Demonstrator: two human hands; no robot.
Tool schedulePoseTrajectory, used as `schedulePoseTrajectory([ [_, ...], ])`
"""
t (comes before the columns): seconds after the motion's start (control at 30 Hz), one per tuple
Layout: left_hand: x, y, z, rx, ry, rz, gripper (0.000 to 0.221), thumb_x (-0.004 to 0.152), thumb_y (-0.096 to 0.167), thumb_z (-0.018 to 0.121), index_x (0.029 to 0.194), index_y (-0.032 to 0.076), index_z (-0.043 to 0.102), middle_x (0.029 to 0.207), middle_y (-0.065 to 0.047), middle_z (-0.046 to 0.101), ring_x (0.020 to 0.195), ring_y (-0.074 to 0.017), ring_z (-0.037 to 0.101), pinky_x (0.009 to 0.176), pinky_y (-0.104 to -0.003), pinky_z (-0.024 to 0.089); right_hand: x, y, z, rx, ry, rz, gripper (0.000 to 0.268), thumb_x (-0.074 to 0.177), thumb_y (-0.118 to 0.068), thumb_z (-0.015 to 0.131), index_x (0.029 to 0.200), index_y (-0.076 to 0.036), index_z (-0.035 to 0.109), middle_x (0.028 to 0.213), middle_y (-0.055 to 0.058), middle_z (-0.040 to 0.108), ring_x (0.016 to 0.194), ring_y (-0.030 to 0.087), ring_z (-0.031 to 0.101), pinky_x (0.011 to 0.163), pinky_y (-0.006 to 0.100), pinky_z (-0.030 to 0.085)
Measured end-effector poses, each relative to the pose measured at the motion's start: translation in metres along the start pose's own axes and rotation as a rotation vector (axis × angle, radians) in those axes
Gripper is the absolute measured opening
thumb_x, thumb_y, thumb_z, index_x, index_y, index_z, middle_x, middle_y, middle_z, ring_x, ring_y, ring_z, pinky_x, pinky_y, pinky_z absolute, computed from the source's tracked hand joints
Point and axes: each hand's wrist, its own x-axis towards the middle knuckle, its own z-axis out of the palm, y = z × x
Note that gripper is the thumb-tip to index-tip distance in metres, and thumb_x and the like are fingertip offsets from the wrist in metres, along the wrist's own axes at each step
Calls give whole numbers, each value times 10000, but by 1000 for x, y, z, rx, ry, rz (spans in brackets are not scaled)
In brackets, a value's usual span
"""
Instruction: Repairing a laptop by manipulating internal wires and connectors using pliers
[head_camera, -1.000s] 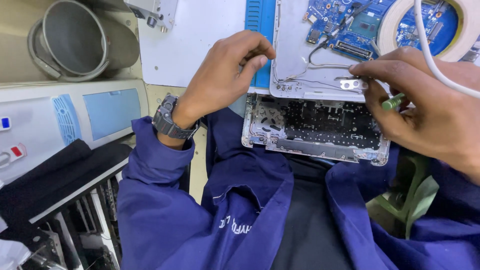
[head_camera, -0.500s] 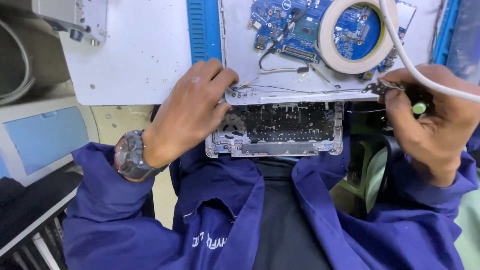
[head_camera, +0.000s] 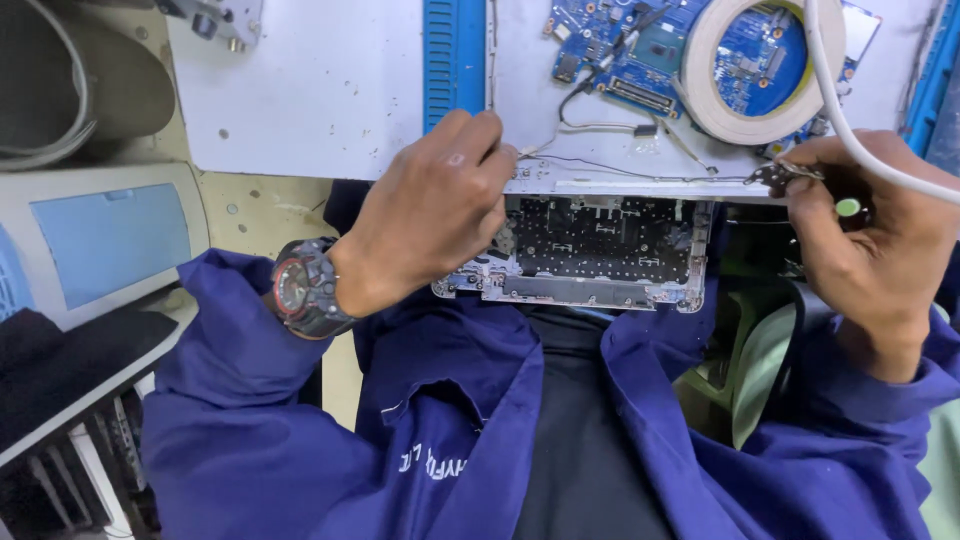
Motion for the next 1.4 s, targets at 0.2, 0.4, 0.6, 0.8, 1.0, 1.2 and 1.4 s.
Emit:
schedulePoseTrajectory([
  [0.2,-2,29,20,229,185,102,201,834,-42,552,728,129,562,795,-74,518,716,-223,494,597,-349,416,-2,5,7,45,-24,99,176,1124,187,558,1262,163,665,1138,243,669,933,273,653,786,325,486],
  [0.4,-6,39,35,294,268,98,225,831,-3,590,714,188,580,790,-30,501,729,-198,483,607,-321,393,-10,19,14,53,-26,141,134,1197,169,554,1309,137,620,1207,222,606,975,260,607,869,322,467],
  [0.6,-3,15,10,-83,38,36,350,793,115,742,1101,53,591,955,-98,579,833,-256,550,730,-370,466,-9,14,13,50,-13,145,107,1214,168,559,1304,135,607,1197,227,615,979,261,597,882,326,458],
  [0.8,3,-13,-9,-563,65,-107,327,943,30,648,1269,13,633,1044,-129,612,912,-313,633,734,-449,505,2,0,7,-15,-24,83,184,1095,187,576,1235,142,687,1052,222,694,850,239,628,748,321,468],
  [1.0,10,-22,-23,-670,163,-100,281,960,-117,556,1184,-16,694,1057,-163,725,965,-303,717,865,-415,625,4,-10,-2,-22,-40,16,146,1121,154,590,1212,161,703,1070,231,685,884,285,600,841,377,462],
  [1.2,16,-26,-29,-665,243,-191,283,943,-128,565,1133,-8,738,984,-132,755,899,-222,741,829,-318,645,1,-11,-8,-69,-78,17,174,1099,112,617,1226,127,735,1042,214,696,864,290,616,816,388,468],
  [1.4,10,-35,-47,-667,419,-250,204,1016,-126,637,1181,-9,670,1106,-183,735,1056,-283,766,984,-370,688,-20,9,-5,14,-86,138,195,1103,62,600,1251,62,727,997,160,651,801,236,550,784,342,437],
])
